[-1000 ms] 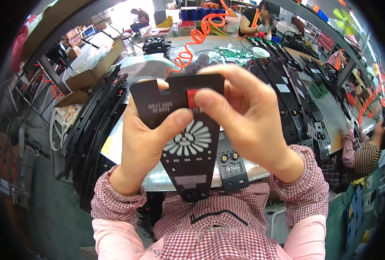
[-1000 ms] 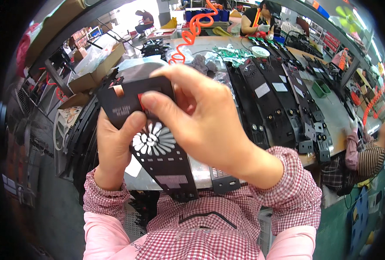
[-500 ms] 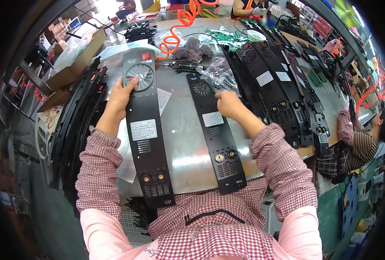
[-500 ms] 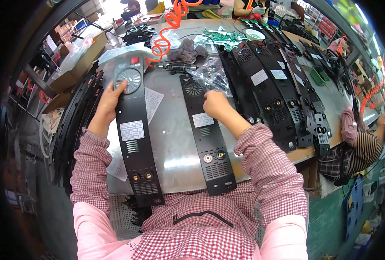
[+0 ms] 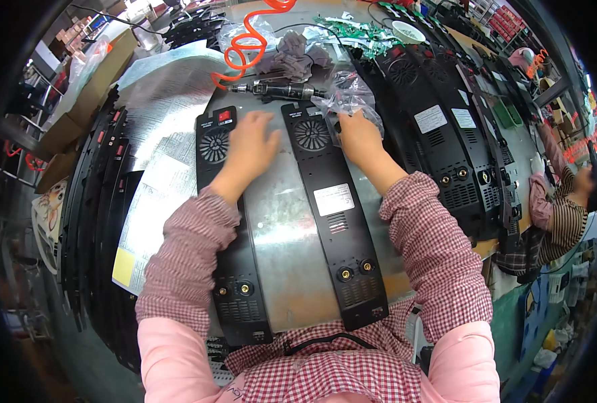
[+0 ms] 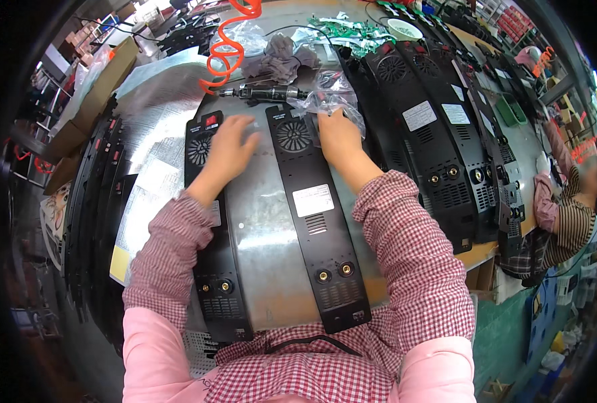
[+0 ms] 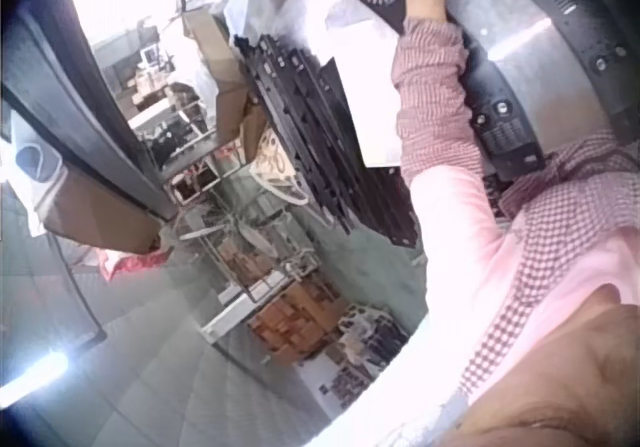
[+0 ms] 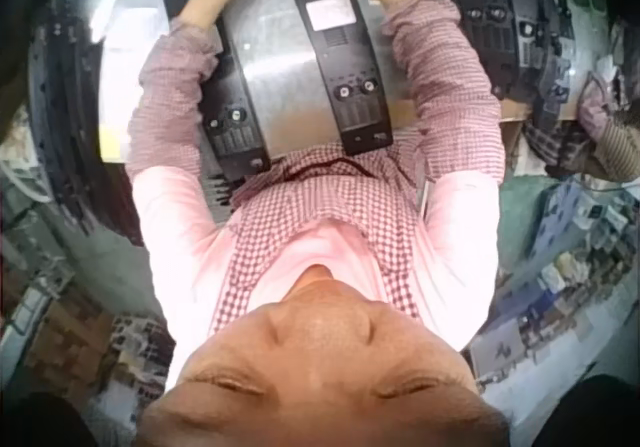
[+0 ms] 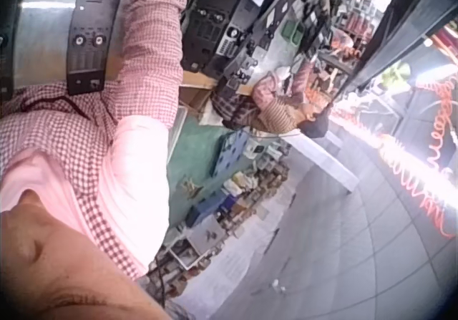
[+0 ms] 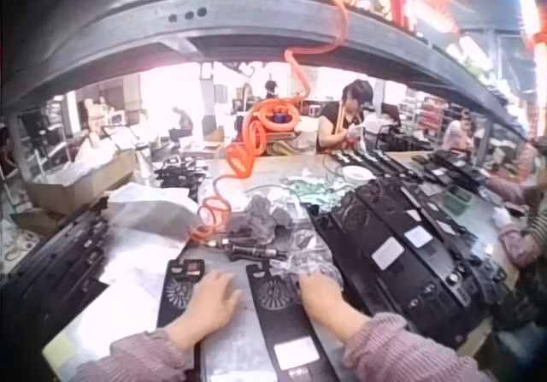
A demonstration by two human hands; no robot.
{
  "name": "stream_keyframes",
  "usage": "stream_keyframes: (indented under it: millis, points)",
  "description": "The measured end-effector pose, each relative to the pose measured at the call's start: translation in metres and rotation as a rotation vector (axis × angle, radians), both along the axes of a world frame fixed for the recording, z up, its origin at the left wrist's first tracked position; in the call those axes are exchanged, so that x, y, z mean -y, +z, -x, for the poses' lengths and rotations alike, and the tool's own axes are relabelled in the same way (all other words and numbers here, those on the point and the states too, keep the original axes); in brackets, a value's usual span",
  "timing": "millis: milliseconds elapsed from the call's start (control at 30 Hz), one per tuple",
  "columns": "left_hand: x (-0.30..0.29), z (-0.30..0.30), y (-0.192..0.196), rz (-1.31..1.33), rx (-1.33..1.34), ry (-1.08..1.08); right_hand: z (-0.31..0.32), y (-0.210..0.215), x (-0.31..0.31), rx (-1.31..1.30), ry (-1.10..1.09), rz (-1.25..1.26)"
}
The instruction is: The person picks up black electronic chassis from a white basket and places them on a metal workbench. They apply white labels to the back of the chassis using a red squeegee tool to smooth them down. The person then wipes the chassis with a cloth and returns them to the basket, repeating the process for multiple units.
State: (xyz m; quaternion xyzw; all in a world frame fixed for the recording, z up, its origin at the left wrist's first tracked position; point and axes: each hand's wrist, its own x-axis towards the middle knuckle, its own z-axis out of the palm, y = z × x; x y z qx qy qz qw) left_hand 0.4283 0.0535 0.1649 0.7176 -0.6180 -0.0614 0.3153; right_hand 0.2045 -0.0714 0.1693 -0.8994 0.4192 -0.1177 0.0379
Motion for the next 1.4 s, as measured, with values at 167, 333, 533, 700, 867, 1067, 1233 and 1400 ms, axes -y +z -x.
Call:
stream_keyframes:
  millis: [167,333,533,700,867,1067,1233,1400]
  points:
    - [0.062,0.041,-0.015,-0.131,0.136,0.18,0.013,-0.001,0.0,0.163,0.015,-0.005]
    - [0.072,0.034,0.0,-0.336,-0.033,0.202,0.032,0.026,-0.017,0.381,0.076,-0.183]
    - [0.021,0.014,0.04,-0.099,-1.092,0.154,0.059,0.1,-0.086,0.922,0.253,-0.548]
    - [-0.038,0.033,0.097,0.165,-1.584,-0.033,0.079,0.159,-0.133,0.878,0.45,-0.323]
    - [-0.073,0.058,0.146,0.331,-1.592,-0.24,0.083,0.187,-0.166,1.015,0.553,-0.16]
    - [-0.119,0.103,0.247,0.556,-1.349,-0.453,0.104,0.243,-0.192,0.815,0.616,0.179]
    - [-0.145,0.136,0.261,0.519,-1.195,-0.493,0.113,0.27,-0.213,0.974,0.605,0.1]
    - [-0.17,0.161,0.254,0.457,-1.129,-0.474,0.127,0.285,-0.228,0.881,0.542,0.283]
